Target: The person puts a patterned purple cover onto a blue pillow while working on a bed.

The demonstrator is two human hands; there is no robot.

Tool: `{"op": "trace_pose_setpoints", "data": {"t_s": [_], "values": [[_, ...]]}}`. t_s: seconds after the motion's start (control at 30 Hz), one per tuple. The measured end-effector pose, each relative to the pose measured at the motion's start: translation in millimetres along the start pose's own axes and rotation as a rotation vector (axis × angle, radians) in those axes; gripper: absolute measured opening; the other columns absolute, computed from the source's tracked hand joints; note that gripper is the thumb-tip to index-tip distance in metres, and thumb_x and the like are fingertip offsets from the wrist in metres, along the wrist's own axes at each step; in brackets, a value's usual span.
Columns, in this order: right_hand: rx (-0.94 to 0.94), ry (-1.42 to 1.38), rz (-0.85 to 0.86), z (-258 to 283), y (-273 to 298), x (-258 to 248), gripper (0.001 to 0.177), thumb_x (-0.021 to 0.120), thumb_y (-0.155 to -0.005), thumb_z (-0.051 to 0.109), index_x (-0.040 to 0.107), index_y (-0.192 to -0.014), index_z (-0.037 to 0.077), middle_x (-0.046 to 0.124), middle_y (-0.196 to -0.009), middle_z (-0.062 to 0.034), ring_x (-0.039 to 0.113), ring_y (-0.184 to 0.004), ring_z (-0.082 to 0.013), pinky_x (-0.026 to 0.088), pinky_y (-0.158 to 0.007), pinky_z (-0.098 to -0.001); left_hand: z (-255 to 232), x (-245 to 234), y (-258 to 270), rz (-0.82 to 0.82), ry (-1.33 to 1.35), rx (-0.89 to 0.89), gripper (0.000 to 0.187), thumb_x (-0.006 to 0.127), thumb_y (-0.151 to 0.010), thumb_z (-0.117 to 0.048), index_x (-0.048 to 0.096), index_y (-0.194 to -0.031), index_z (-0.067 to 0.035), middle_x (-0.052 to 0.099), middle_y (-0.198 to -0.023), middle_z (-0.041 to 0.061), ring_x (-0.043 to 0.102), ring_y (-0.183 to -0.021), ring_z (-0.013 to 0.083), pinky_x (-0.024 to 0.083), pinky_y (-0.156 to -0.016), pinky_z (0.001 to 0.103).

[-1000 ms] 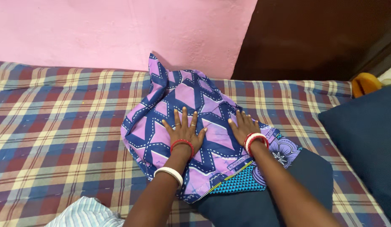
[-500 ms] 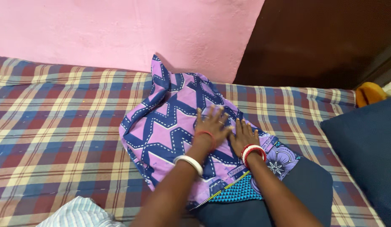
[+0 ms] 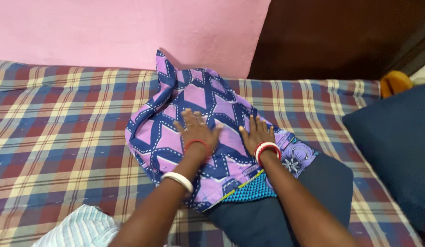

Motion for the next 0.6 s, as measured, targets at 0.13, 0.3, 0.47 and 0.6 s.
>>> {"op": "trace_pose_setpoints", "data": {"t_s": [0.13, 0.3, 0.47, 0.6], "values": [[-0.040, 0.036, 0.001, -8.6, -7.1, 8.4, 0.080, 0.023, -0.101, 0.060, 0.011, -0.164, 0.011, 0.013, -0.169, -0.0153, 0.012, -0.155, -0.0345, 0.008, -0.123, -0.0538, -74.4, 3.4, 35.2, 0.039, 0.055, 0.243, 0.084, 0.032, -0.100, -0.069, 0.027, -0.159, -0.011, 0.012, -0.169, 0.022, 0.000, -0.155, 0.0410, -0.002, -0.117, 0.067], [-0.047, 0.087, -0.021, -7.0, -6.6, 10.6, 0.081, 0.028, -0.099, 0.059, 0.014, -0.163, 0.012, 0.017, -0.169, -0.0147, 0.015, -0.155, -0.0344, 0.009, -0.122, -0.0542, -68.6, 4.2, 1.5, 0.109, -0.013, 0.438, 0.069, 0.025, -0.101, -0.061, 0.029, -0.159, -0.025, 0.015, -0.170, 0.001, 0.006, -0.157, 0.0249, -0.003, -0.122, 0.066], [-0.003, -0.014, -0.043, 0.0, -0.3, 0.8, 0.079, 0.024, -0.102, 0.062, 0.017, -0.163, 0.013, 0.018, -0.169, -0.0133, 0.016, -0.156, -0.0327, 0.010, -0.125, -0.0526, 11.4, -18.4, -21.4, -0.025, 0.002, 0.213, 0.068, 0.030, -0.100, -0.059, 0.027, -0.160, -0.028, 0.014, -0.170, 0.000, 0.007, -0.158, 0.0251, 0.000, -0.123, 0.064], [-0.013, -0.025, -0.060, 3.0, 3.6, -1.7, 0.080, 0.025, -0.101, 0.063, 0.018, -0.163, 0.013, 0.017, -0.169, -0.0139, 0.016, -0.156, -0.0328, 0.010, -0.124, -0.0527, 29.4, -18.2, -2.1, -0.078, 0.023, 0.082, 0.067, 0.030, -0.099, -0.059, 0.025, -0.159, -0.029, 0.010, -0.170, 0.005, 0.005, -0.156, 0.0295, 0.000, -0.119, 0.065]]}}
Point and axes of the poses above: each hand's wrist, its own y-axis away from the middle knuckle, its own x-axis out of the palm, z = x × y, the point moved 4 cm from there along -y, towards the middle knuckle
